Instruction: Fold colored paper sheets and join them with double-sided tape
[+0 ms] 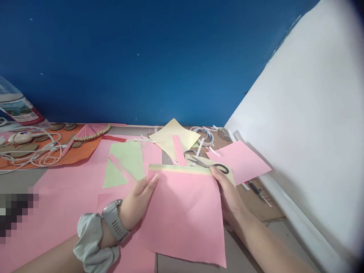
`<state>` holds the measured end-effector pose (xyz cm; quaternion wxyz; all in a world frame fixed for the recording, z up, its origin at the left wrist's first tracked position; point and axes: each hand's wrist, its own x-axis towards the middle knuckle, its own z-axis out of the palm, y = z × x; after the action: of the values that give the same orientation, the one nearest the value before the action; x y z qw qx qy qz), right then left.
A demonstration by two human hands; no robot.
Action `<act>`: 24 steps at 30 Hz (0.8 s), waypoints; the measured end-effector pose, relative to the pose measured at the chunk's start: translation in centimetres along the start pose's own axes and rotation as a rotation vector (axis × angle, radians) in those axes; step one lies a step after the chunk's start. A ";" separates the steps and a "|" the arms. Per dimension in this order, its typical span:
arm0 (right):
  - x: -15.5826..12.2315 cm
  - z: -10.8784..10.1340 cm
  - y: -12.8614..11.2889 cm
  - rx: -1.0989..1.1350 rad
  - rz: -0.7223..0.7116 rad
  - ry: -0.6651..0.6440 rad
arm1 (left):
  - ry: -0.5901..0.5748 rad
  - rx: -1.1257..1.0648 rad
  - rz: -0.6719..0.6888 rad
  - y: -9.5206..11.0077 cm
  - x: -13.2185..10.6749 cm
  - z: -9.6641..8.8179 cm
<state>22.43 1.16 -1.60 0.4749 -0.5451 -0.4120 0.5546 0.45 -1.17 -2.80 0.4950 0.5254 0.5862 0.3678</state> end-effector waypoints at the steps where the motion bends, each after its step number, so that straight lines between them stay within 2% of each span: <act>1: 0.0 0.0 -0.1 0.044 0.020 -0.035 | -0.003 0.010 0.011 0.0 0.0 0.0; 6: 0.0 -0.2 -0.7 0.104 0.044 -0.144 | -0.039 0.018 0.025 -0.1 0.1 0.0; 12: -0.8 0.3 -1.0 0.106 0.031 -0.103 | -0.039 -0.025 -0.025 0.2 -0.1 -0.1; 19: -0.1 -0.1 -1.2 -0.011 -0.034 -0.087 | -0.035 0.015 0.033 0.4 -0.2 0.0; 21: 0.5 -0.6 -1.4 -0.073 -0.050 -0.101 | -0.111 0.033 0.107 0.5 -0.7 0.0; 24: 0.8 -1.1 -1.6 -0.073 -0.049 -0.217 | -0.357 0.045 0.317 0.6 -1.8 0.3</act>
<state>23.70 2.26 -0.26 0.4209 -0.4887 -0.4941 0.5830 0.77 -2.87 -1.96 0.5153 0.6783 0.4076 0.3291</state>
